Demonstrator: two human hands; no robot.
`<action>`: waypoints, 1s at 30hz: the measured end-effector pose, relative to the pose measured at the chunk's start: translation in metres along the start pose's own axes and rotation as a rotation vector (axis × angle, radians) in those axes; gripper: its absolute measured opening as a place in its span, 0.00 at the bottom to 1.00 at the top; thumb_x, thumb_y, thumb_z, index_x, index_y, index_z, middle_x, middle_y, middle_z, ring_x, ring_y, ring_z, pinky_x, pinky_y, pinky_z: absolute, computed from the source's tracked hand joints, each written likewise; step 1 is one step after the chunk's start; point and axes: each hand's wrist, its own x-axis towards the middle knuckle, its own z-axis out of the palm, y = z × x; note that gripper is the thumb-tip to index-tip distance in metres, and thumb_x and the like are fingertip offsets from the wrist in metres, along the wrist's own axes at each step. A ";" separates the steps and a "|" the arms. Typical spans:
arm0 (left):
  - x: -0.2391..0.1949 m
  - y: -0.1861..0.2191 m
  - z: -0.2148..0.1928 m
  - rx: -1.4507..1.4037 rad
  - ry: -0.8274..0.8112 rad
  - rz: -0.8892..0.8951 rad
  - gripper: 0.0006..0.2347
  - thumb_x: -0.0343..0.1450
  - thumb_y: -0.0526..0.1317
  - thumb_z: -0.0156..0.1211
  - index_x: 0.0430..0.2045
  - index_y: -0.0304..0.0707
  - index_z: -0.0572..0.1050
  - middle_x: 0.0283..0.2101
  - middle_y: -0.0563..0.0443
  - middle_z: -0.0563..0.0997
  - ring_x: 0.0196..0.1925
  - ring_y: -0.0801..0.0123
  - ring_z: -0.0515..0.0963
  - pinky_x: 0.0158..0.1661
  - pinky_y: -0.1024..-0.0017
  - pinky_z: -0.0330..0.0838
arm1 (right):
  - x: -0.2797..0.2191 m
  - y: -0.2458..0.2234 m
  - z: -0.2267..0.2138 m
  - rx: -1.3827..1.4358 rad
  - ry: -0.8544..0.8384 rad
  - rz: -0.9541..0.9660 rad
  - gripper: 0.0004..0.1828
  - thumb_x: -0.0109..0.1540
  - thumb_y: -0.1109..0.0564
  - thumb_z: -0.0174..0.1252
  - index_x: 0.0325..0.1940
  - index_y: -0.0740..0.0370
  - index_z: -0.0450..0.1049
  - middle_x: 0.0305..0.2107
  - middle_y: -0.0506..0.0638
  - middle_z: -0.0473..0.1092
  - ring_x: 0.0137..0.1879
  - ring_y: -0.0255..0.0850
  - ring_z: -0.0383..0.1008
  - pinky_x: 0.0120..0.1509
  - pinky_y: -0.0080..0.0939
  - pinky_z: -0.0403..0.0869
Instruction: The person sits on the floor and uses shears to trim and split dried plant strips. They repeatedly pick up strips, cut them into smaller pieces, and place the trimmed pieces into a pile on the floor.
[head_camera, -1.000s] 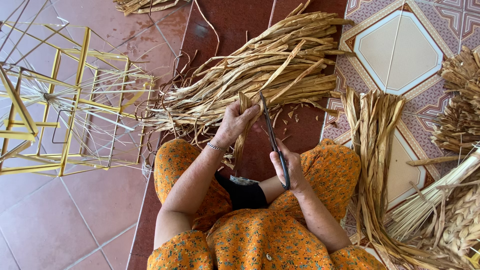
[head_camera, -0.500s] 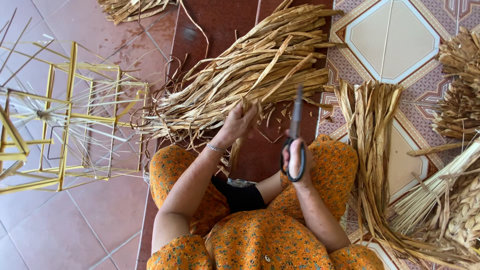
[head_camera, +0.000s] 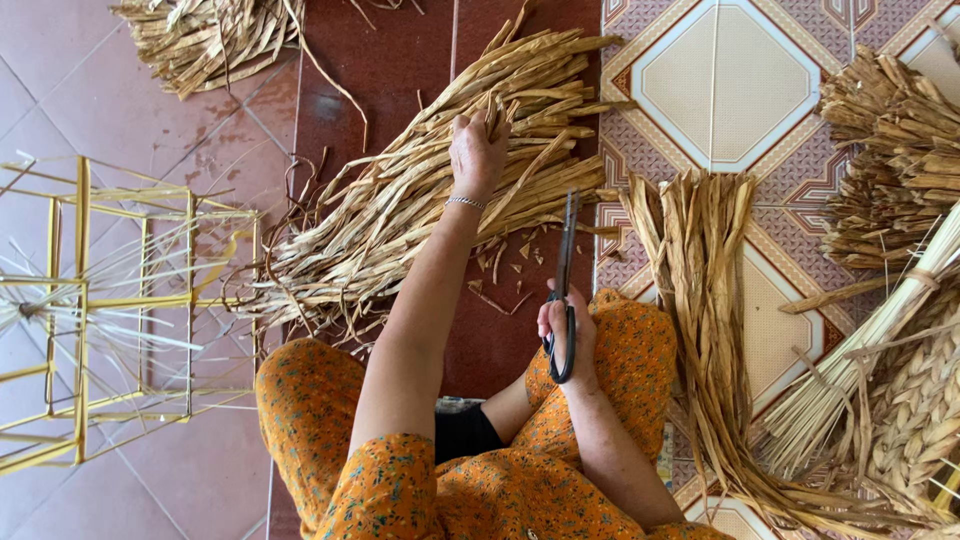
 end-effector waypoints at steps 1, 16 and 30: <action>0.005 0.006 0.005 0.002 0.022 -0.029 0.11 0.65 0.44 0.70 0.34 0.38 0.80 0.38 0.39 0.76 0.34 0.58 0.79 0.37 0.59 0.77 | 0.000 -0.002 0.001 -0.001 -0.001 0.016 0.32 0.68 0.41 0.55 0.66 0.69 0.65 0.27 0.45 0.68 0.29 0.29 0.65 0.32 0.29 0.66; -0.103 0.015 -0.101 -0.767 -0.561 -0.321 0.10 0.73 0.43 0.65 0.30 0.34 0.82 0.19 0.54 0.79 0.15 0.79 0.70 0.15 0.78 0.61 | 0.000 -0.004 -0.001 -0.111 -0.220 -0.054 0.35 0.72 0.40 0.47 0.74 0.68 0.59 0.27 0.42 0.66 0.28 0.26 0.59 0.31 0.26 0.60; -0.166 0.023 -0.133 -0.904 -0.509 -0.321 0.07 0.72 0.39 0.65 0.37 0.35 0.81 0.23 0.55 0.80 0.18 0.82 0.70 0.18 0.79 0.64 | -0.023 -0.020 0.008 -0.441 -0.289 -0.155 0.33 0.72 0.39 0.45 0.71 0.67 0.63 0.19 0.40 0.63 0.25 0.27 0.65 0.30 0.30 0.67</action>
